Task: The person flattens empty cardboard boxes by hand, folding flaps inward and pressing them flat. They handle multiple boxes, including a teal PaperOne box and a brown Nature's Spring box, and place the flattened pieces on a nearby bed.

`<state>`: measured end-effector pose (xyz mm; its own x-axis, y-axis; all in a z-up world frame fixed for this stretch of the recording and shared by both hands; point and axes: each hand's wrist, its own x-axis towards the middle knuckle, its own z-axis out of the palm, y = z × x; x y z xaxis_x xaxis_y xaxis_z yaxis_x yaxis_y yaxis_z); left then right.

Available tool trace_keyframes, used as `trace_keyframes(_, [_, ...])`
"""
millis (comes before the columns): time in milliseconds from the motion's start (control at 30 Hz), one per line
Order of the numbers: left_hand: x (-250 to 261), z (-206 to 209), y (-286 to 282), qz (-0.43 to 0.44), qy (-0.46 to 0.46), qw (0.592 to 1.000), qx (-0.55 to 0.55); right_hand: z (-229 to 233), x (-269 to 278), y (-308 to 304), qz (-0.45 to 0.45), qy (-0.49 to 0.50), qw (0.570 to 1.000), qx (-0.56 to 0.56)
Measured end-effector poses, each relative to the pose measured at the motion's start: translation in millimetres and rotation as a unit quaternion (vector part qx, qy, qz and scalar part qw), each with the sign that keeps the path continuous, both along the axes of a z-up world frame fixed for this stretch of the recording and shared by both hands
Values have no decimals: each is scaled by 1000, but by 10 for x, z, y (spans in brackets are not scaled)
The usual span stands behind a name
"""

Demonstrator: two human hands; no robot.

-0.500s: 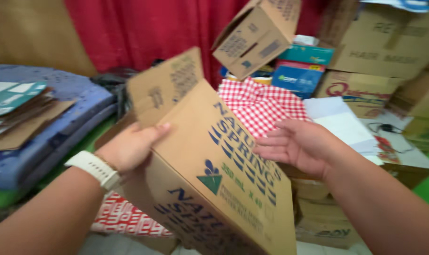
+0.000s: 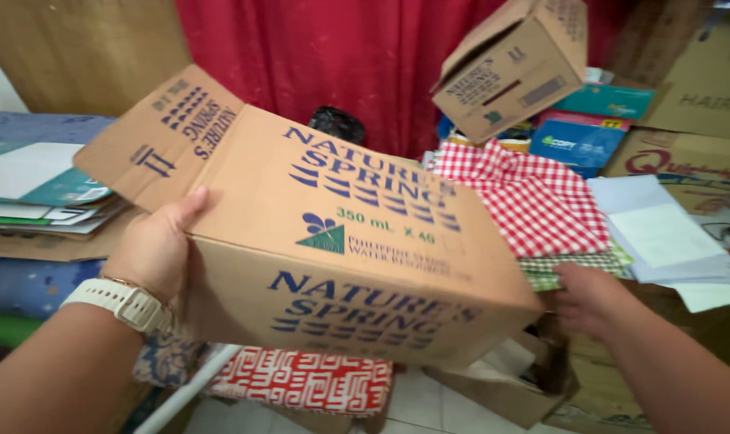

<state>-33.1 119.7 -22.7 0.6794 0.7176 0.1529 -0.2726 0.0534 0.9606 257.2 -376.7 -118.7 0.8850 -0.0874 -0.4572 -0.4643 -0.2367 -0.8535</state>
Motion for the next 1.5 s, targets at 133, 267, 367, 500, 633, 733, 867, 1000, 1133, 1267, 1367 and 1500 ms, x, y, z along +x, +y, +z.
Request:
trace_keyframes(133, [-74,-38,331,-20,-83,996,-32,60,-234,262,29,89,989,114])
trace_keyframes(267, [-132,-44,485,-44,-117,987,-105,362,-664,693,15,114,969,219])
trace_keyframes(367, [-190,-26,514,-66,-113,982,-134,627,-944,969,39,92,972,215])
trace_keyframes(500, [-217,-24,512,-115,-83,970,-197,786,-1043,1090,83,85,972,202])
trace_keyframes(633, [-161,-102,519,-119,-75,966,-215,642,-810,1034,76,90,973,196])
trace_keyframes(733, [-43,-240,525,-99,-44,969,-220,459,-565,878,94,65,957,267])
trace_keyframes(867, [205,-591,559,-105,45,956,-271,315,-306,727,102,9,944,313])
trace_keyframes(1000, [544,-1132,600,-119,110,944,-289,343,-162,642,68,11,962,264])
trace_keyframes(1133, [780,-1619,545,-92,178,931,-305,405,-137,595,39,30,973,226])
trace_keyframes(1267, [871,-1895,426,-124,265,884,-365,438,-165,542,32,67,976,204])
trace_keyframes(1367, [993,-2021,325,-123,314,860,-382,416,-127,536,29,89,977,193])
trace_keyframes(1500, [1097,-2178,249,-82,400,844,-348,369,11,530,52,107,974,195])
